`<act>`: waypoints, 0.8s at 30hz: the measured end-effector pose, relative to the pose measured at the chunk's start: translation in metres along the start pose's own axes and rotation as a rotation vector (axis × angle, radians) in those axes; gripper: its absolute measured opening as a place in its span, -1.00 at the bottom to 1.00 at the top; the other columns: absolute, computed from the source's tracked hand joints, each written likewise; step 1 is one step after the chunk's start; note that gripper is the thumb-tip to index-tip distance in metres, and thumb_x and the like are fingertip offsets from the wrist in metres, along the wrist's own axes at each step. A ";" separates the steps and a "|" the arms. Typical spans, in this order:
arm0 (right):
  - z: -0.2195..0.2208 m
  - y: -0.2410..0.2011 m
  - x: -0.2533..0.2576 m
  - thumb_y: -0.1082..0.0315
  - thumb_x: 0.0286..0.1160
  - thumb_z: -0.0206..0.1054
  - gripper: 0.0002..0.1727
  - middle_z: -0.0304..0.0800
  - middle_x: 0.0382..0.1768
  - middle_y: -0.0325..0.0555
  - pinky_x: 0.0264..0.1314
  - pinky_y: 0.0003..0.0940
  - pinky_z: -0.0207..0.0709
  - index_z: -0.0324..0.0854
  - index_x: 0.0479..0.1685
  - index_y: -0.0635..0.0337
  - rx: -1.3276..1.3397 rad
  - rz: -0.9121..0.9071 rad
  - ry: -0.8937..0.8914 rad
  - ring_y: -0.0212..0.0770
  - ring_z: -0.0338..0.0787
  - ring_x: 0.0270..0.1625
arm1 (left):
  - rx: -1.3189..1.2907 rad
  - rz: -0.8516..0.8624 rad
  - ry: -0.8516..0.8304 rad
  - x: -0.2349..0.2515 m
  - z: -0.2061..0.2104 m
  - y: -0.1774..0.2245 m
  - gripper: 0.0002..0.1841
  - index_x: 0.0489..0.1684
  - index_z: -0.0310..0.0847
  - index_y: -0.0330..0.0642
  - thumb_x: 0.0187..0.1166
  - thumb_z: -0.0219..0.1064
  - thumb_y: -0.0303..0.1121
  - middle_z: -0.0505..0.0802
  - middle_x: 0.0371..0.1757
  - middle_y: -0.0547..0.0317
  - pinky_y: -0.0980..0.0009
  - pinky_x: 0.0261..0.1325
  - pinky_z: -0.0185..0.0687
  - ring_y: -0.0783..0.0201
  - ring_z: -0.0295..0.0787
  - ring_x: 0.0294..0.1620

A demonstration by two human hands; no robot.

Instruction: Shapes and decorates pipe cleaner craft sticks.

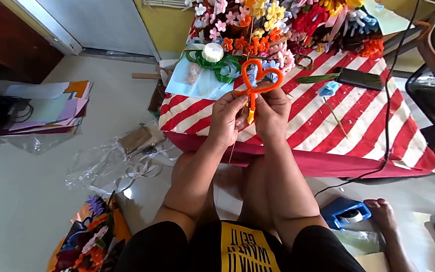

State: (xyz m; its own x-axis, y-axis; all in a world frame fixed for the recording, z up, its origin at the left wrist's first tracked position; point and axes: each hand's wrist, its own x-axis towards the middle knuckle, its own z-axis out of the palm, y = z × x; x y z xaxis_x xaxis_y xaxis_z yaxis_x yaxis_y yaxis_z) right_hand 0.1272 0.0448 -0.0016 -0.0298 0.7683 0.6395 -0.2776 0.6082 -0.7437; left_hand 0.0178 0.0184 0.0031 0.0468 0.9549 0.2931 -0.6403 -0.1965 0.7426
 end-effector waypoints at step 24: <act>-0.002 -0.005 0.001 0.50 0.66 0.16 -0.86 0.69 -0.35 -0.32 -0.33 -0.62 0.61 0.62 -0.12 0.10 0.054 0.194 -0.022 -0.53 0.67 -0.40 | 0.132 0.125 0.113 0.003 -0.002 -0.010 -0.85 -0.26 0.55 -0.05 0.78 0.18 -0.36 0.63 -0.55 0.29 0.70 -0.67 0.41 0.56 0.45 -0.72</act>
State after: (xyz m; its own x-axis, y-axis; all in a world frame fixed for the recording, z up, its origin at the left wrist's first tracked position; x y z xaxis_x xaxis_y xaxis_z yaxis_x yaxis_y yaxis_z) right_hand 0.1307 0.0434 0.0021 -0.1086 0.8653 0.4894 -0.3154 0.4369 -0.8424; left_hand 0.0228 0.0232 -0.0046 -0.1173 0.9388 0.3238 -0.5290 -0.3350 0.7797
